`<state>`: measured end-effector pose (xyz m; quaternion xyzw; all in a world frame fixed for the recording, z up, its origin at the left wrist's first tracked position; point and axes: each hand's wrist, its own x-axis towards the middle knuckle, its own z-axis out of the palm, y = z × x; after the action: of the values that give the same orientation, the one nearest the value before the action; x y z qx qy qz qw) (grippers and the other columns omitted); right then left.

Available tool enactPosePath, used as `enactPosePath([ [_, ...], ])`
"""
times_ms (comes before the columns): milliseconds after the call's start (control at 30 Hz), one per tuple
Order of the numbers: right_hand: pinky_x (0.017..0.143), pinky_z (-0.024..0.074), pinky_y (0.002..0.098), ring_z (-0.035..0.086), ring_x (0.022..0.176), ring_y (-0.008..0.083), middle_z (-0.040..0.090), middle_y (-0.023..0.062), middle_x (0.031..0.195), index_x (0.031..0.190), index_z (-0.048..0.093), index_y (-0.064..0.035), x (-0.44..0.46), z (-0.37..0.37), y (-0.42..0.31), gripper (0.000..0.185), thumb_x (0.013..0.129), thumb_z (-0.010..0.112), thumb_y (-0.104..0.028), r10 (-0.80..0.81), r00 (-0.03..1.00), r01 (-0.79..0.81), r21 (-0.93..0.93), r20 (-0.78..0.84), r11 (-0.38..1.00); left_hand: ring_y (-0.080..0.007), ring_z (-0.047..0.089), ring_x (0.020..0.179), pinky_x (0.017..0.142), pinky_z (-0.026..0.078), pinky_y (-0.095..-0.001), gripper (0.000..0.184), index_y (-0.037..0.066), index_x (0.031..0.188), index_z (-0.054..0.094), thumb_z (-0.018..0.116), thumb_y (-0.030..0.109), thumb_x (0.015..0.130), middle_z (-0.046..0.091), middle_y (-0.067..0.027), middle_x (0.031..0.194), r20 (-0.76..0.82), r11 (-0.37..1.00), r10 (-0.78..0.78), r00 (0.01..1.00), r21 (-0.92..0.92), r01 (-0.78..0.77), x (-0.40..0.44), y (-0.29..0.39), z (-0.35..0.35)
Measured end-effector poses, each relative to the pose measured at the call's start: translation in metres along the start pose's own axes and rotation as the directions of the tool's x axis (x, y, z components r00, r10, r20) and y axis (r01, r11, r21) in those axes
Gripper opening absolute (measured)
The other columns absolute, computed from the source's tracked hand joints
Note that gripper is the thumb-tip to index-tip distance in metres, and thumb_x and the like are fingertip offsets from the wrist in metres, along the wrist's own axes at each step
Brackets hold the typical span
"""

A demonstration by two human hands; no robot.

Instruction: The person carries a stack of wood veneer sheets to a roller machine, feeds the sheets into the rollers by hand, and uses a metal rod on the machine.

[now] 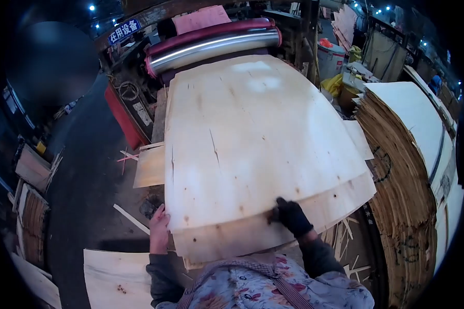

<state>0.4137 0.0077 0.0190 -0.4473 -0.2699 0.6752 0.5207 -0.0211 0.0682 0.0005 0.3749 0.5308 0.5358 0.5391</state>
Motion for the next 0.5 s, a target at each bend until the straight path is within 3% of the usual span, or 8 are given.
enactPosePath([
  [67,0.068,0.0560,0.0390,0.062,0.067,0.0210,0.061,0.0117,0.071,0.083,0.060,0.0022,0.058,-0.008,-0.003,0.031,0.095,0.052,-0.025,-0.062,0.998,0.064,0.085,-0.026,0.994,-0.0235,0.058,0.107,0.091,0.047,-0.0331,0.051,-0.005,0.138,0.034,0.047,0.001,0.089,0.056,-0.0154,0.122,-0.084,0.993,-0.005,0.996,0.113,0.015,0.006,-0.021,0.007],
  [100,0.070,0.0565,0.0432,0.062,0.067,0.0213,0.060,0.0115,0.073,0.086,0.059,0.0016,0.088,-0.012,-0.005,0.027,0.095,0.051,-0.023,-0.247,0.969,0.246,-0.228,0.022,0.942,-0.0284,0.055,0.110,0.096,0.043,-0.0361,0.053,-0.006,0.136,0.037,0.052,0.006,0.087,0.055,-0.0184,0.123,-0.058,0.869,0.145,0.988,0.484,-0.099,0.021,-0.061,-0.012],
  [133,0.071,0.0569,0.0442,0.062,0.070,0.0209,0.059,0.0112,0.074,0.088,0.059,0.0010,0.114,-0.011,-0.016,0.024,0.094,0.053,-0.022,-0.106,0.994,0.098,0.236,0.022,0.967,-0.0334,0.053,0.113,0.100,0.039,-0.0392,0.055,-0.007,0.133,0.039,0.057,0.012,0.085,0.054,-0.0214,0.123,0.024,0.599,0.268,0.963,0.779,-0.186,0.027,-0.083,-0.024],
  [200,0.072,0.0570,0.0445,0.062,0.073,0.0208,0.060,0.0090,0.075,0.083,0.057,-0.0035,0.168,-0.006,-0.032,0.020,0.092,0.057,-0.021,-0.101,0.995,0.100,0.294,-0.014,0.950,-0.0393,0.041,0.124,0.107,0.030,-0.0434,0.064,-0.008,0.134,0.037,0.061,0.023,0.083,0.045,-0.0273,0.132,-0.043,0.541,0.207,0.977,0.837,-0.078,0.002,-0.082,0.004],
  [267,0.080,0.0549,0.0467,0.064,0.078,0.0238,0.063,0.0106,0.081,0.088,0.058,-0.0045,0.212,-0.006,-0.036,0.017,0.092,0.057,-0.021,-0.171,0.982,0.126,0.381,0.086,0.916,-0.0389,0.033,0.131,0.110,0.026,-0.0427,0.067,-0.009,0.133,0.038,0.060,0.029,0.083,0.037,-0.0286,0.138,-0.025,0.325,0.297,0.955,0.943,-0.076,-0.013,-0.082,0.023],
  [300,0.084,0.0531,0.0474,0.064,0.085,0.0259,0.064,0.0131,0.089,0.094,0.058,-0.0040,0.221,0.001,-0.036,0.016,0.093,0.056,-0.020,-0.201,0.974,0.137,0.433,0.106,0.891,-0.0390,0.027,0.134,0.111,0.024,-0.0411,0.067,-0.011,0.132,0.038,0.059,0.032,0.085,0.032,-0.0301,0.141,-0.084,0.462,0.207,0.975,0.887,-0.022,-0.017,-0.070,0.029],
  [433,0.096,0.0472,0.0474,0.059,0.106,0.0323,0.059,0.0195,0.116,0.122,0.050,-0.0032,0.210,0.024,-0.025,0.035,0.094,0.054,-0.025,-0.237,0.971,0.209,0.609,-0.036,0.765,-0.0379,0.029,0.134,0.110,0.025,-0.0408,0.070,-0.007,0.137,0.035,0.063,0.029,0.084,0.028,-0.0273,0.143,-0.047,0.491,0.144,0.988,0.870,-0.031,-0.013,-0.083,0.007],
  [500,0.096,0.0468,0.0474,0.059,0.107,0.0324,0.058,0.0199,0.118,0.126,0.048,-0.0044,0.184,0.016,-0.003,0.037,0.095,0.053,-0.025,-0.220,0.974,0.158,0.527,0.058,0.835,-0.0382,0.029,0.134,0.110,0.025,-0.0404,0.065,-0.001,0.135,0.042,0.064,0.030,0.083,0.028,-0.0273,0.144,-0.059,0.669,0.145,0.988,0.742,-0.054,-0.016,-0.085,0.007],
])
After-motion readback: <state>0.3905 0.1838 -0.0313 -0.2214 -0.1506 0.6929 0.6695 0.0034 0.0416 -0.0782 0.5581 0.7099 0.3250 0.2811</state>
